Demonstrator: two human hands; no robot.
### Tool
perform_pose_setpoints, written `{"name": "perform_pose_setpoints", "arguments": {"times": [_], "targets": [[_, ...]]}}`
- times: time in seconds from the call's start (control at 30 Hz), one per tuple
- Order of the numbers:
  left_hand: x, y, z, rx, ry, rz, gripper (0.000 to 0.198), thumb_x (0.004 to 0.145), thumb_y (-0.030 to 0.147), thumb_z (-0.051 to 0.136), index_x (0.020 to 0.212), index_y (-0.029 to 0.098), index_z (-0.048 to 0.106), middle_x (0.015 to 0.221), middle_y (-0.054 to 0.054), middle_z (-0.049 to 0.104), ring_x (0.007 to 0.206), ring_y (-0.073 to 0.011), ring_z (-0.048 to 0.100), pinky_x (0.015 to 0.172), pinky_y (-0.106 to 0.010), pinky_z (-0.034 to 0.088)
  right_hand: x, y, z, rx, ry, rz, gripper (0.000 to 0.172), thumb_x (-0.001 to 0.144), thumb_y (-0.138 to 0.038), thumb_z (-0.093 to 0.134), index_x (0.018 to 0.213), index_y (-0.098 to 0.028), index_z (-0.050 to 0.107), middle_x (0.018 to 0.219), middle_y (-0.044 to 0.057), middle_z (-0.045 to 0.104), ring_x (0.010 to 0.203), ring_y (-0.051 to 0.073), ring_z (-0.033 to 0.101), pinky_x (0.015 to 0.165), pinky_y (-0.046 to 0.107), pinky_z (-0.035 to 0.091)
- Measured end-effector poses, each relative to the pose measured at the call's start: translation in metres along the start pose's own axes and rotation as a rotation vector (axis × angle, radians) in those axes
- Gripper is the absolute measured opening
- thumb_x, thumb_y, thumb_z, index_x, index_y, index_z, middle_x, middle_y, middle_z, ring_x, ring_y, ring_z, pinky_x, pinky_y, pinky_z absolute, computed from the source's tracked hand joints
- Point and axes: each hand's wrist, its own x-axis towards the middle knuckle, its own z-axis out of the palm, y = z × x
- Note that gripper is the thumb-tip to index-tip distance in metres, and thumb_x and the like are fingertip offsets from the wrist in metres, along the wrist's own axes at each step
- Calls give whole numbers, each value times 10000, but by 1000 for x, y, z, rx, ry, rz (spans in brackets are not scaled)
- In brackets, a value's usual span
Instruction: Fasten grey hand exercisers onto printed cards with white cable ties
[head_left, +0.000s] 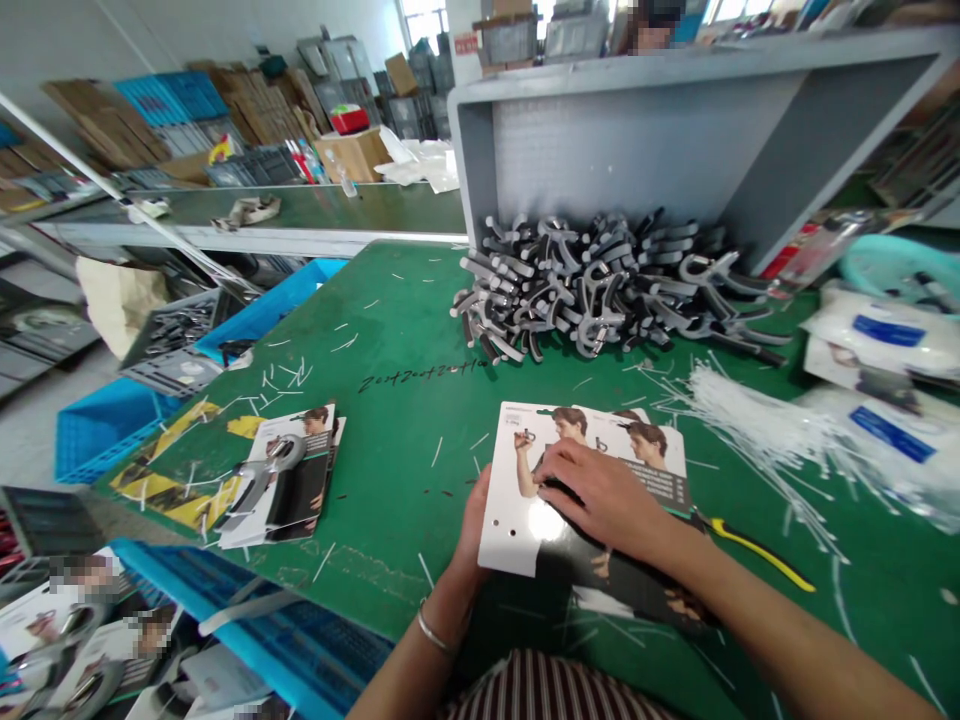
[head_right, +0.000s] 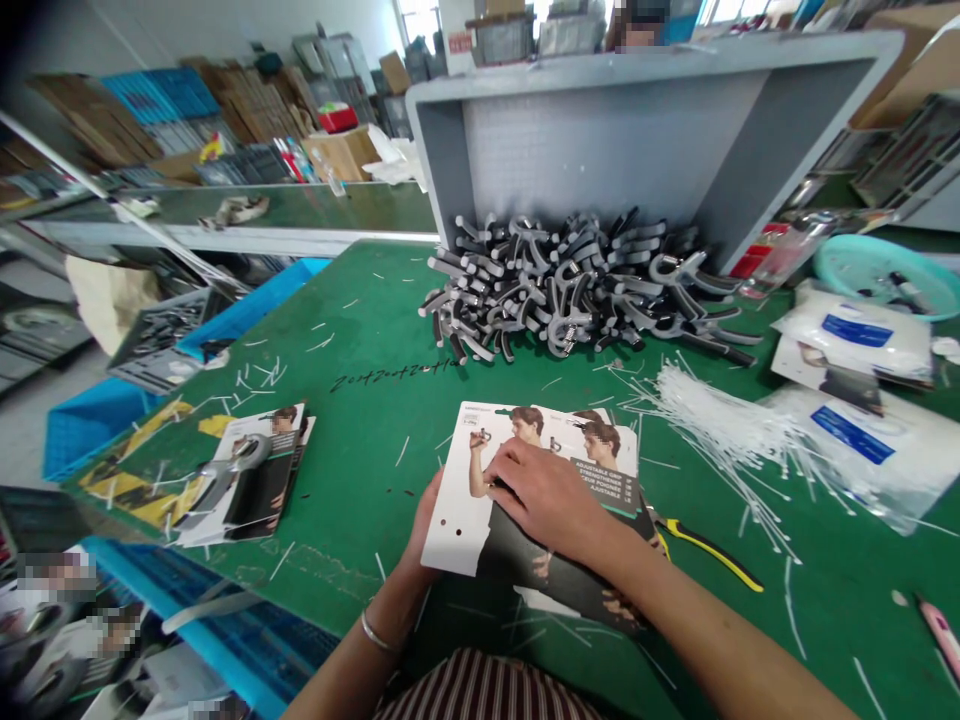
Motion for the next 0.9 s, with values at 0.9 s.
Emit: {"name": "perform_pose_setpoints", "arguments": {"times": [0.9], "targets": [[-7, 70, 11, 115, -242, -103, 492, 774, 389, 753, 1202, 176, 639, 1029, -88, 730, 738, -176, 670, 608, -224, 498, -100, 154, -38, -165, -26, 376, 161, 908, -149, 508, 968, -171, 656, 1023, 92, 628, 915, 202, 578, 791, 292, 447]]}}
